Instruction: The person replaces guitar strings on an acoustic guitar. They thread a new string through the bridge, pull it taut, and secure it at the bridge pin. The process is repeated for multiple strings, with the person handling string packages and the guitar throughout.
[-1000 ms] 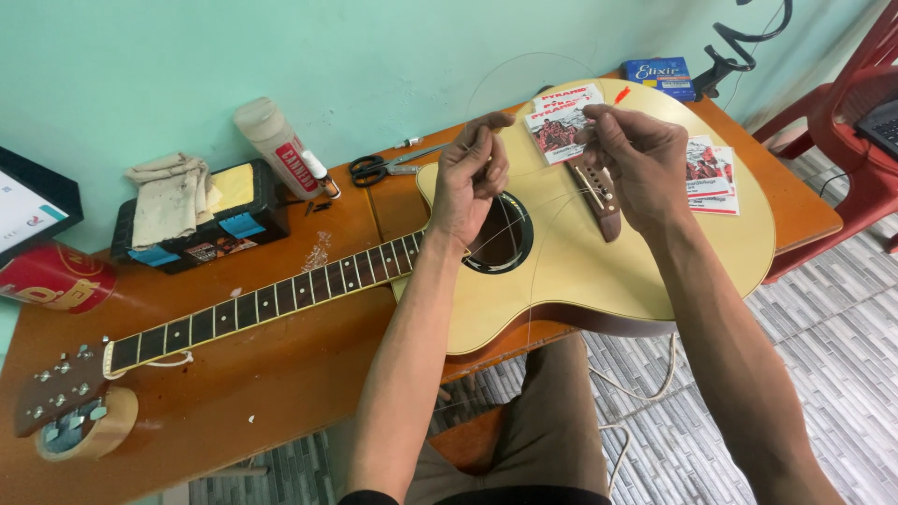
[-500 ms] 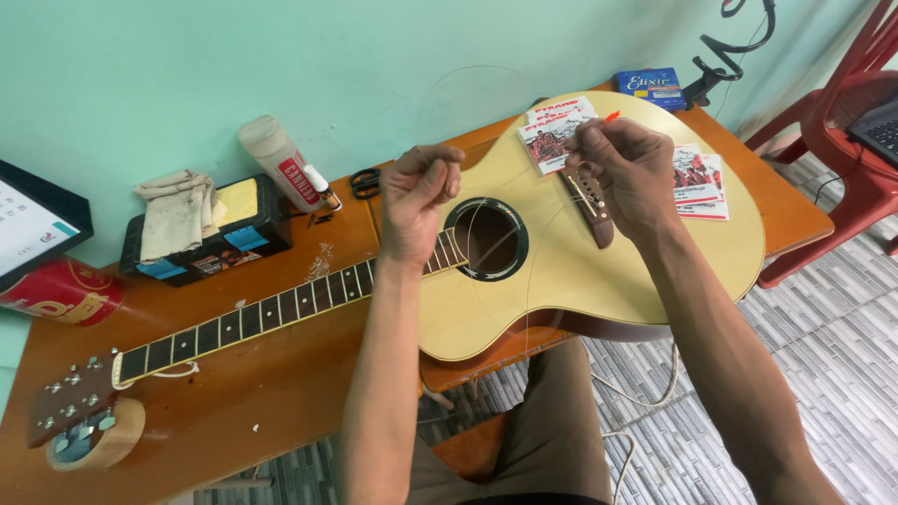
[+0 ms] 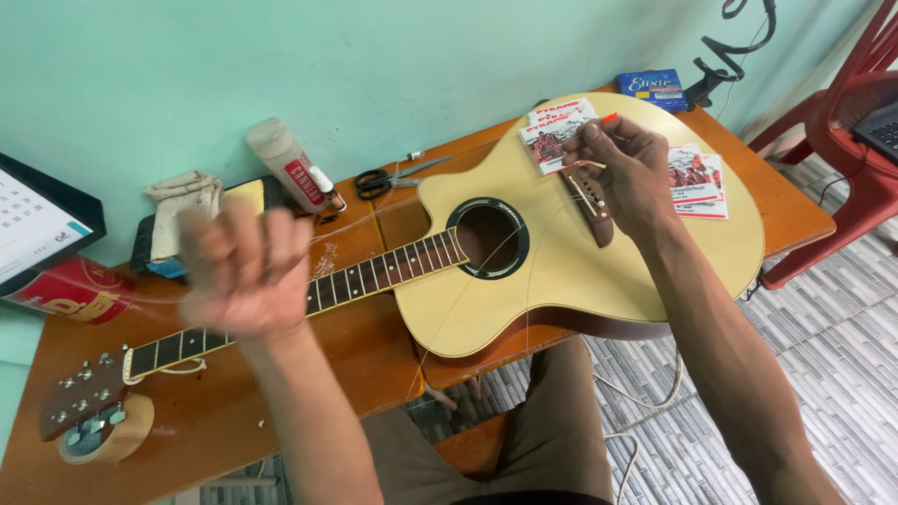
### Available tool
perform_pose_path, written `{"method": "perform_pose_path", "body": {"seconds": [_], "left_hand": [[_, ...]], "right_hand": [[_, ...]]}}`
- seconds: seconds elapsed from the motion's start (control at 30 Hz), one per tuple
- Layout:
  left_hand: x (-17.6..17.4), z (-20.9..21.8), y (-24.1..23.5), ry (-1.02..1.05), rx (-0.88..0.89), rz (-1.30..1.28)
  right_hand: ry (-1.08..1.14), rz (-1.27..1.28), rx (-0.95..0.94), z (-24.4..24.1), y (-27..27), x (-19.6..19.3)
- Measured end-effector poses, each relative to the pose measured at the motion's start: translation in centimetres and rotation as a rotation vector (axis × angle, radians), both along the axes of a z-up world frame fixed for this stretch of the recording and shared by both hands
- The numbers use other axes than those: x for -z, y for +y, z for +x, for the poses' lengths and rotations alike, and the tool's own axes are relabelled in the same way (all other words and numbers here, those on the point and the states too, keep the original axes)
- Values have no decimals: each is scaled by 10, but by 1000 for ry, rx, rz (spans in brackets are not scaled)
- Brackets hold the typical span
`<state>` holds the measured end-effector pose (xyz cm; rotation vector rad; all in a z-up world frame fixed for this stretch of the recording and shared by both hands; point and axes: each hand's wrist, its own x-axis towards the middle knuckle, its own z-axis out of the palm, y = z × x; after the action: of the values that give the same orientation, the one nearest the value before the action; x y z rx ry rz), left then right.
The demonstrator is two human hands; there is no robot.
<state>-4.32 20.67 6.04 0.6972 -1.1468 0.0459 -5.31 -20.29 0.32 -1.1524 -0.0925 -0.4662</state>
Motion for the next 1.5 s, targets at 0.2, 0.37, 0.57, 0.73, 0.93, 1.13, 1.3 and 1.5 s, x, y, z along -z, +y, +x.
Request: {"method": "perform_pose_path", "body": {"seconds": [0.2, 0.37, 0.57, 0.73, 0.93, 1.13, 1.3, 1.5], "left_hand": [[39, -61, 93, -14, -159, -135], [75, -109, 162, 105, -374, -167], [139, -99, 251, 196, -348, -409], [86, -82, 206, 194, -623, 168], [1, -63, 77, 126, -422, 463], [12, -27, 31, 268, -489, 440], [43, -16, 78, 104, 255, -123], [26, -25, 17, 288, -575, 324]], "right_hand": [[190, -21, 55, -14, 10, -25], [189, -62, 72, -14, 11, -24], [101, -220, 54, -18, 18, -26], [14, -494, 20, -30, 36, -38], [-24, -524, -140, -26, 61, -30], [-104, -559, -190, -27, 90, -33], [-91, -596, -218, -30, 108, -39], [-156, -677, -297, -28, 155, -42]]}}
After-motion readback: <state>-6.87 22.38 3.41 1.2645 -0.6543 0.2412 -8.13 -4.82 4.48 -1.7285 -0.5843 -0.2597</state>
